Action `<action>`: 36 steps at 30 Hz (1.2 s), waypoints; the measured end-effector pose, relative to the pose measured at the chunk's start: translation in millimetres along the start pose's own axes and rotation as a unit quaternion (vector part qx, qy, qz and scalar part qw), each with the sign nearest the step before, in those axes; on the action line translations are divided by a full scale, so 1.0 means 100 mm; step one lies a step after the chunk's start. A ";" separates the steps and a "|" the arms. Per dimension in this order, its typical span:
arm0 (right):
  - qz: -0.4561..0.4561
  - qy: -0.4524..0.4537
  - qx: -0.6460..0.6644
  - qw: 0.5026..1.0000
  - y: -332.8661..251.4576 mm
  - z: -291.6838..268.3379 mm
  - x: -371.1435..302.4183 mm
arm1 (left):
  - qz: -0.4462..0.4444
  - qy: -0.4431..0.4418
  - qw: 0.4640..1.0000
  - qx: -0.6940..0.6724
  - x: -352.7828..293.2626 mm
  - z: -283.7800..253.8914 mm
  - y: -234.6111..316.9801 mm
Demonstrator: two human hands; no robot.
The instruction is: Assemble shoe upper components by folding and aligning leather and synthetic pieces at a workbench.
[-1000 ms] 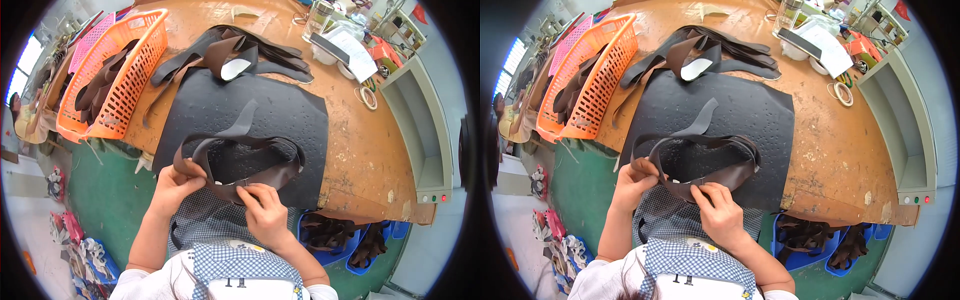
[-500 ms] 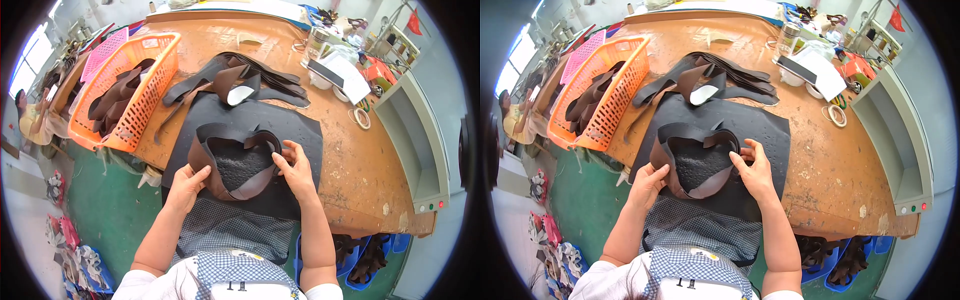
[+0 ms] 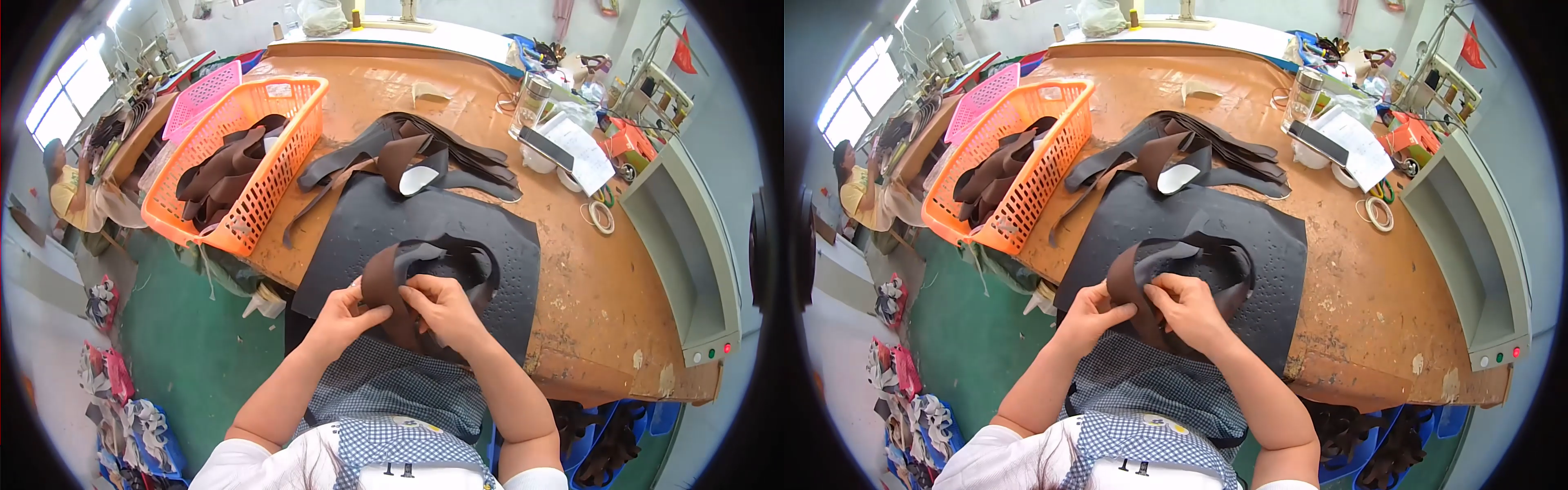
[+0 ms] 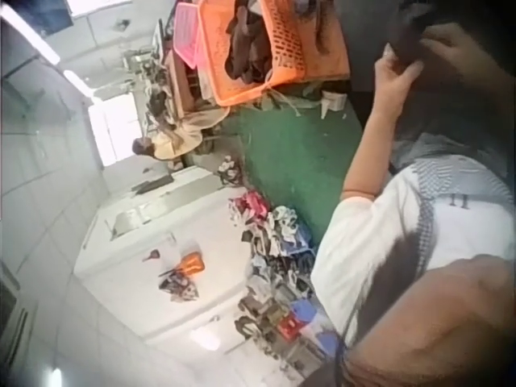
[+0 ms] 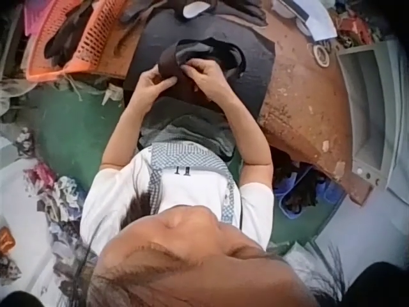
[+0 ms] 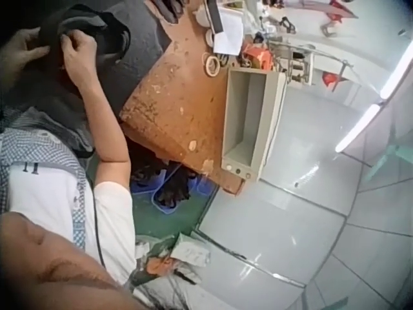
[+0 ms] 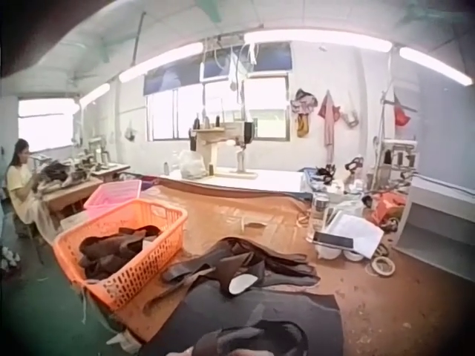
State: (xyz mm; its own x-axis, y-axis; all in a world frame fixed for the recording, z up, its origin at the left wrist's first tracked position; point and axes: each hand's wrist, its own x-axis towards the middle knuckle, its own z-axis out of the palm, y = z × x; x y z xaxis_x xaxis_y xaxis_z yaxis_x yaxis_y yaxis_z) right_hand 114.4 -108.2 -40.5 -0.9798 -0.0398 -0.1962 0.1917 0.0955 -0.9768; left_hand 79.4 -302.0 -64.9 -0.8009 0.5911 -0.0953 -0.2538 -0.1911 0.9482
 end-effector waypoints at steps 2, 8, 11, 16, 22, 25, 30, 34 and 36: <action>-0.010 0.005 -0.020 1.000 0.08 -0.03 0.09 | 0.051 0.025 0.998 0.026 0.00 0.01 -0.04; -0.093 0.232 -0.480 0.841 0.23 -0.28 0.47 | 0.067 -0.054 0.979 0.186 -0.11 0.11 0.09; -0.095 0.290 -0.536 0.787 0.16 -0.49 0.67 | -0.010 -0.194 0.979 0.066 -0.18 0.23 0.11; 0.032 0.125 -0.143 0.981 0.00 -0.69 0.66 | 0.015 -0.044 0.991 -0.123 -0.05 0.25 0.13; -0.196 0.236 -0.021 0.951 -0.04 -0.16 -0.43 | 0.028 0.126 0.908 -0.399 0.13 -0.07 -0.03; -0.333 0.265 -0.211 0.880 0.23 0.16 -0.74 | -0.018 0.063 0.878 -0.475 0.15 -0.07 -0.14; -0.408 0.262 -0.310 0.818 0.50 0.35 -0.95 | -0.044 0.098 0.839 -0.533 0.20 0.03 -0.21; -0.511 0.288 -0.460 0.667 0.58 0.40 -1.00 | -0.053 0.074 0.795 -0.599 0.22 0.01 -0.26; -0.483 0.148 -0.365 0.782 0.69 0.46 -0.98 | -0.063 0.061 0.785 -0.613 0.23 0.08 -0.23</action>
State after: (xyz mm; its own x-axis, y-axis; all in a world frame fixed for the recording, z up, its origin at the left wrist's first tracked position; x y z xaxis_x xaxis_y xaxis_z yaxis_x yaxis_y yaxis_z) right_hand 226.4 -143.3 -92.4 -0.6386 -0.2213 0.7370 -0.6239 0.7095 -0.3276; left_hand 71.4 -278.0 -86.1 -0.7546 0.6004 -0.2648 -0.6065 -0.7922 -0.0677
